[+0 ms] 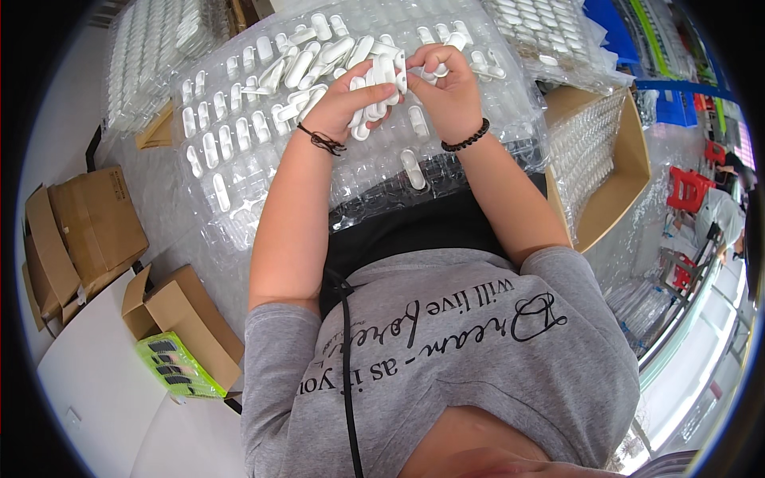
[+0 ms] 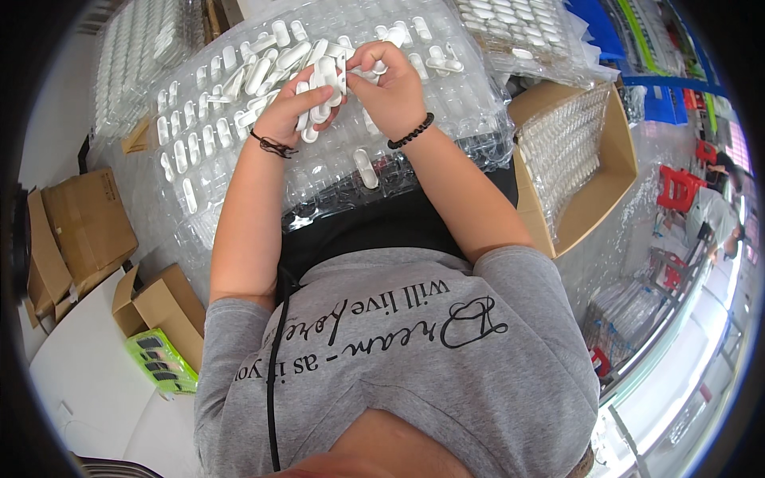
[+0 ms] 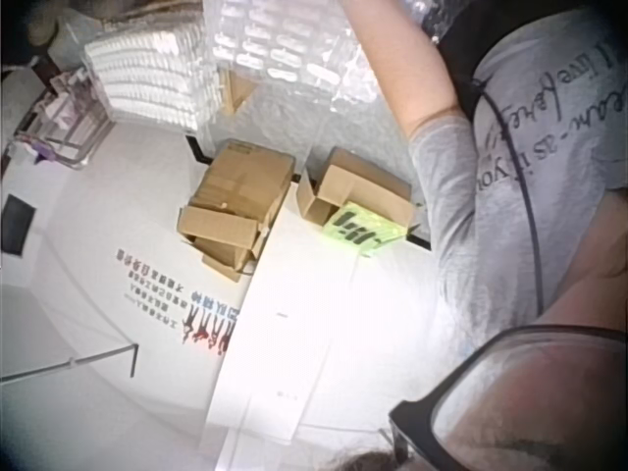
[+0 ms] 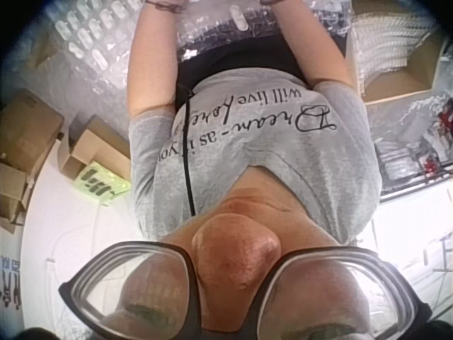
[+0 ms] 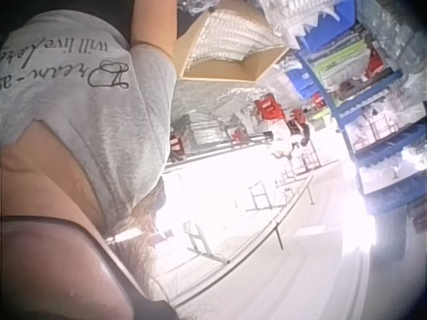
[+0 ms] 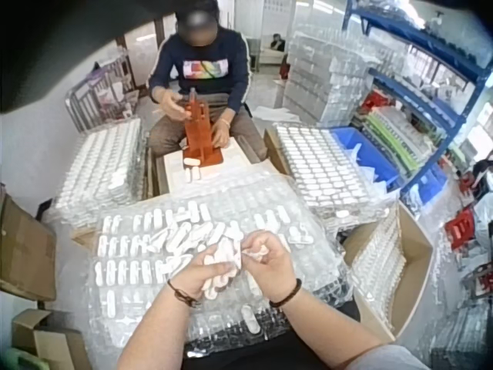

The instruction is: Assembling small white plastic components by hand on a manufacturing workbench.

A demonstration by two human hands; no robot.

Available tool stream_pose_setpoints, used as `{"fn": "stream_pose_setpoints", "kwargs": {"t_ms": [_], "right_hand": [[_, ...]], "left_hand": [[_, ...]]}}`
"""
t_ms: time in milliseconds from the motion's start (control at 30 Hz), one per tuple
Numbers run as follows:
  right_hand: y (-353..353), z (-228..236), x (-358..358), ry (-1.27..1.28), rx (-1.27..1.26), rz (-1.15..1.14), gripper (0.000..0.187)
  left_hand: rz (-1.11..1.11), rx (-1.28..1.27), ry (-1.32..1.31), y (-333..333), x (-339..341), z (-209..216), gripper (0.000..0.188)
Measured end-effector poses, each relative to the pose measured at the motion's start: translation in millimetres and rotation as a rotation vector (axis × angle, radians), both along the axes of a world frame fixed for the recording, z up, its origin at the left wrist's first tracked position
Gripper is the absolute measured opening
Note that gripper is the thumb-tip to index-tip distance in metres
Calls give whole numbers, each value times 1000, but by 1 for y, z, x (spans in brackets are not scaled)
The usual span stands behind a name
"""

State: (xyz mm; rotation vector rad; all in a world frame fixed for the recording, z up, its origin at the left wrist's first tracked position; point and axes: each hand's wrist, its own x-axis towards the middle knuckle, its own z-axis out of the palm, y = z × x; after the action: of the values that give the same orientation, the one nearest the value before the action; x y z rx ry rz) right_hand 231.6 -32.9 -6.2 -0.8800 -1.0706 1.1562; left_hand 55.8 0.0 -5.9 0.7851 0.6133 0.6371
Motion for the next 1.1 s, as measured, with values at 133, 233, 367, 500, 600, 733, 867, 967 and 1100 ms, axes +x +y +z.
{"fn": "stream_pose_setpoints", "kwargs": {"t_ms": [133,233,367,500,600,733,867,967,1100], "right_hand": [[-2,5,2,-464,228,-139,23],[-7,12,-1,-620,320,-113,19],[-6,12,-6,-631,340,-101,19],[-8,8,-6,-625,338,-44,26],[-10,5,-11,-527,306,-50,26],[-10,8,-14,-447,302,-41,19],[-9,6,-7,-579,286,-40,17],[-4,3,-7,-492,298,-3,16],[-1,7,-4,-176,82,-58,15]], "left_hand": [[13,-6,59,1,4,-3,44],[54,61,183,-3,6,-3,40],[66,20,95,1,5,-11,35],[52,41,33,1,2,-14,34],[66,17,47,-1,2,-10,35],[48,13,25,-1,-2,-5,34],[19,39,98,-3,-2,-2,36],[18,62,113,0,-3,-1,36],[107,40,-5,4,-2,-6,29]]}}
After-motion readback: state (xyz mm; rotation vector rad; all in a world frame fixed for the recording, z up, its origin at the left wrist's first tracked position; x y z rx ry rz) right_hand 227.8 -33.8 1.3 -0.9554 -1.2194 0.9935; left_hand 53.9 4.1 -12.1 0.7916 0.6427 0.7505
